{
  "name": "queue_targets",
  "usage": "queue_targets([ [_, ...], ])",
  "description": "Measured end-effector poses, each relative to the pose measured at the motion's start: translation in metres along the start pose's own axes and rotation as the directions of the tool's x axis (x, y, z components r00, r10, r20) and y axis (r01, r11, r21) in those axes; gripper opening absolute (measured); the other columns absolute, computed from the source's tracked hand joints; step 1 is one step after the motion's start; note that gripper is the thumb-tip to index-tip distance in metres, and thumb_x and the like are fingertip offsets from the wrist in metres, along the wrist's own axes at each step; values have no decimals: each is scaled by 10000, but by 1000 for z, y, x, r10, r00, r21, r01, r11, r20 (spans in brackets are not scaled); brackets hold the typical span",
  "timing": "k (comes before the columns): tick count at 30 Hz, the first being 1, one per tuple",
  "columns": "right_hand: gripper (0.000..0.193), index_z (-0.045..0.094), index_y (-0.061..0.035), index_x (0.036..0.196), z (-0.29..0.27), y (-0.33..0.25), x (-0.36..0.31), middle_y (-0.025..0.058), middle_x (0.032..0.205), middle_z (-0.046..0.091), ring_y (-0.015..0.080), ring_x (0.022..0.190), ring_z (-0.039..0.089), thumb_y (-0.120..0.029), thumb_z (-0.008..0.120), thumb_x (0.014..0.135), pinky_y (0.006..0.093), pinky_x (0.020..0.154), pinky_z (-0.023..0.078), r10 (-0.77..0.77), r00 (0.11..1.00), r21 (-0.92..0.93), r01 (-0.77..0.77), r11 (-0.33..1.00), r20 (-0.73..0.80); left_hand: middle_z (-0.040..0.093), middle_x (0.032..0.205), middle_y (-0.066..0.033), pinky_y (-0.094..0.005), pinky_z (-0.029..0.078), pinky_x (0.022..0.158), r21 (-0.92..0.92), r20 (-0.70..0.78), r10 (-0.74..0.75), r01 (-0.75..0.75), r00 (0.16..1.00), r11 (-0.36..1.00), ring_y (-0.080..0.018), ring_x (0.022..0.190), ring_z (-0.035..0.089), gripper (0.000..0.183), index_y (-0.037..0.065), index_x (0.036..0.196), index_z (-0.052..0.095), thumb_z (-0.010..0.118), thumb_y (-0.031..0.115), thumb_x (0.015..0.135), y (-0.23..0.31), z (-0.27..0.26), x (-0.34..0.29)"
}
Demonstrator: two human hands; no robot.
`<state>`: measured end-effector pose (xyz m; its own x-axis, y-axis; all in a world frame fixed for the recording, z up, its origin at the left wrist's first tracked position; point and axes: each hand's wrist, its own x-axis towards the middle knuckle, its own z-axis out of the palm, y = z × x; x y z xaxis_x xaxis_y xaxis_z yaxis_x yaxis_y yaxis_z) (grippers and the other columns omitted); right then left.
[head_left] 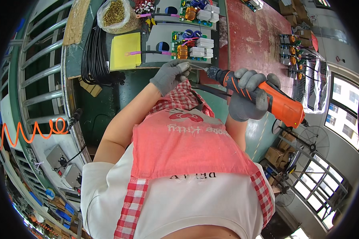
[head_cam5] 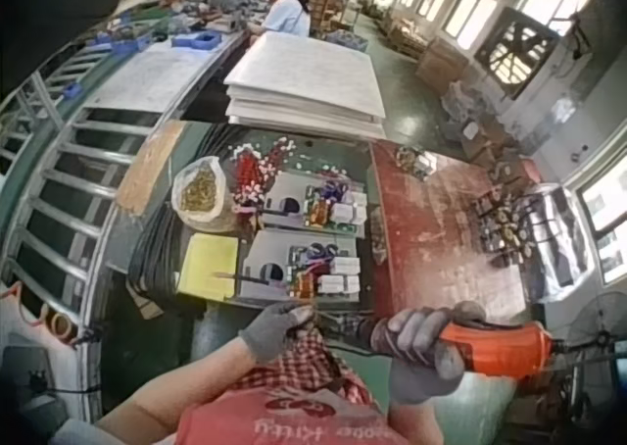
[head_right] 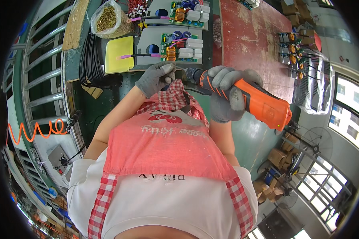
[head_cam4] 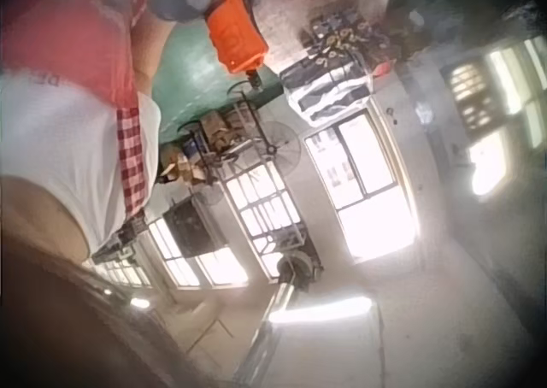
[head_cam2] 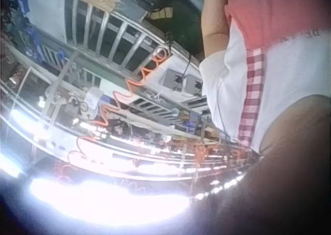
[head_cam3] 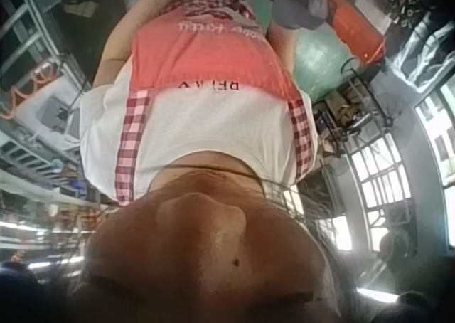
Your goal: The person assembles an electronic device by placing a circuit board into a metal casing and securing it with a power drill. They then connect wires to the board and use a pneumatic tool to fasten the casing components together on a factory assembly line.
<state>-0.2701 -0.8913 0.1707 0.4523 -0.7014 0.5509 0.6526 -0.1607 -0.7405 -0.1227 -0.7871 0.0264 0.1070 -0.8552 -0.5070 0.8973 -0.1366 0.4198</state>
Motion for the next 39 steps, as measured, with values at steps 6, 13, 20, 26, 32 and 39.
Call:
queue_targets([
  [6,454,449,-76,1185,-10,-10,-5,74,718,515,206,627,517,-153,561,752,436,715,458,8,999,-6,-8,1000,-40,512,786,-26,-230,439,540,-266,35,-102,107,994,958,-121,651,483,196,48,1032,515,513,229,959,-15,10,8],
  [13,406,451,-84,1130,-33,-21,0,73,711,508,201,618,506,-156,569,748,437,705,456,40,996,18,-39,999,-85,512,806,-22,-183,375,470,-205,14,-143,143,990,968,-73,601,430,212,47,975,539,530,258,949,-25,29,22],
  [20,400,437,-83,1107,-67,-32,8,70,698,505,191,594,492,-152,582,740,425,687,457,43,997,60,-39,997,-61,512,802,-10,-155,363,442,-302,12,-164,160,986,940,-45,580,413,199,38,969,544,530,236,949,-44,52,32],
  [26,404,433,-80,1100,-89,-35,12,62,676,502,176,564,479,-156,588,735,408,674,457,69,994,95,-61,994,-89,507,779,-20,-145,380,436,-435,31,-208,200,978,878,-48,577,420,218,38,960,540,551,254,937,-61,62,43],
  [32,404,430,-76,1126,-108,-27,11,60,659,495,180,570,486,-104,559,744,413,671,470,143,985,141,-129,982,-97,500,735,-23,-159,399,444,-475,68,-198,207,978,856,-63,572,425,287,34,953,548,601,311,902,-86,57,53],
  [39,414,435,-53,1174,-131,18,10,84,708,545,203,649,537,-27,522,769,482,773,476,230,972,62,-228,972,-36,597,879,-75,-212,465,547,-165,-16,-199,193,980,967,-104,651,510,301,18,1022,563,616,285,895,-102,49,74],
])
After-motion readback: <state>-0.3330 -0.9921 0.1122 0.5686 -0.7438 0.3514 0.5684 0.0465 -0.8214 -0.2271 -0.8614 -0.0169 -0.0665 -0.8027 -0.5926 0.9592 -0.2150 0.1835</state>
